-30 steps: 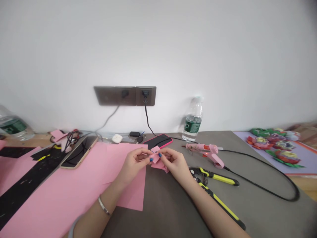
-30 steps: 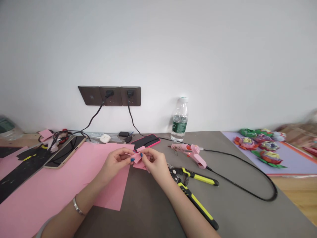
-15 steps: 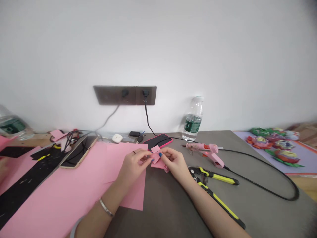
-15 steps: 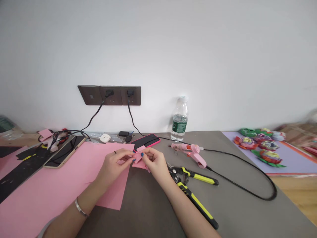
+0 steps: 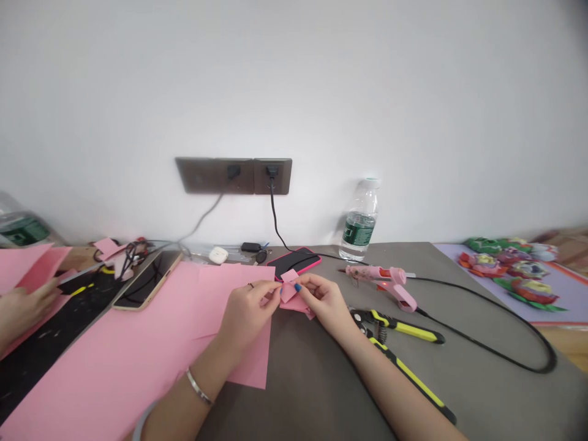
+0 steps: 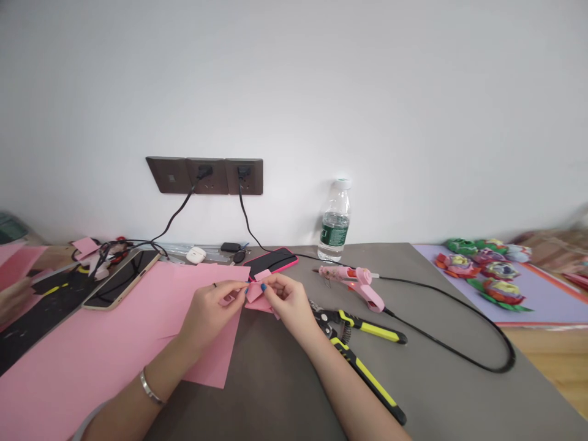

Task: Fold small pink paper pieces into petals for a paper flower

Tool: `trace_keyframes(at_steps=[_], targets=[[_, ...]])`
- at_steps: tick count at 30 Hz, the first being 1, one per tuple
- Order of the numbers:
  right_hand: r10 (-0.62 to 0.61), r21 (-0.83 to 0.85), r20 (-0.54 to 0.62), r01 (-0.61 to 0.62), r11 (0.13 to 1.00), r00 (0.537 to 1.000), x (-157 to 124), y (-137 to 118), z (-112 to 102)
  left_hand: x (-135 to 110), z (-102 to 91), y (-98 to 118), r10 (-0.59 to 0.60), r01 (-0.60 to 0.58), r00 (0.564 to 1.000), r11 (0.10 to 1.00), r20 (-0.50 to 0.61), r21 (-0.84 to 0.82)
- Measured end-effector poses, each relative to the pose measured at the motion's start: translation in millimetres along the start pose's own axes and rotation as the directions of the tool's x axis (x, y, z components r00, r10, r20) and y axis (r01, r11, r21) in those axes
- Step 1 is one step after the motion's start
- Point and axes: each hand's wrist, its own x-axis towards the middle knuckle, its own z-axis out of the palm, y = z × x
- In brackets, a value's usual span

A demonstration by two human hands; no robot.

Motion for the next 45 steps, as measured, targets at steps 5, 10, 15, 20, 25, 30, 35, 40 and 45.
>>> trace_keyframes(at_steps=[5, 10, 15, 20, 25, 30, 35, 40, 45], targets=[[-0.022, -0.022, -0.017, 0.022, 1.000, 1.000, 0.0, -1.0, 0.4, 6.7, -1.4, 0.0, -0.199, 0.215, 0.977, 0.932, 0.081, -0.294], [-0.087, -0.024, -0.053, 0.085, 0.996, 0.995, 0.6, -4.0, 0.5, 9.7, -1.1, -1.1, -0.267, 0.309, 0.951, 0.852, 0.157, -0.422], [-0.110, -0.044, -0.059, 0.108, 0.993, 0.992, 1.5, -3.7, 0.3, 7.0, -1.4, -0.3, -0.180, 0.214, 0.976, 0.898, 0.122, -0.386], [-0.055, -0.115, -0.051, 0.049, 0.992, 0.997, 0.0, -3.4, -0.3, 3.6, -1.3, 2.4, -0.104, 0.150, 0.984, 0.919, 0.143, -0.366], [-0.084, -0.137, -0.086, 0.072, 0.988, 0.993, -1.5, -3.2, -0.8, 2.7, 2.8, 2.8, -0.102, 0.156, 0.980, 0.930, 0.174, -0.333], [-0.120, -0.078, -0.044, 0.117, 0.990, 0.992, -1.3, -5.4, -2.1, 3.8, 3.7, 1.4, -0.103, 0.167, 0.978, 0.910, 0.183, -0.379], [-0.170, -0.028, -0.005, 0.170, 0.985, 0.985, -0.4, -6.3, -4.6, 5.2, 1.4, 1.5, -0.010, 0.062, 0.990, 0.924, 0.138, -0.377], [-0.282, -0.027, -0.002, 0.281, 0.959, 0.960, -0.7, -6.1, -5.0, 5.3, 0.0, -1.0, 0.136, -0.107, 0.987, 0.951, 0.082, -0.289], [-0.406, -0.082, 0.006, 0.405, 0.911, 0.914, -2.7, -10.3, -3.4, 2.9, -0.8, -3.4, 0.222, -0.211, 0.975, 0.956, 0.032, -0.202]])
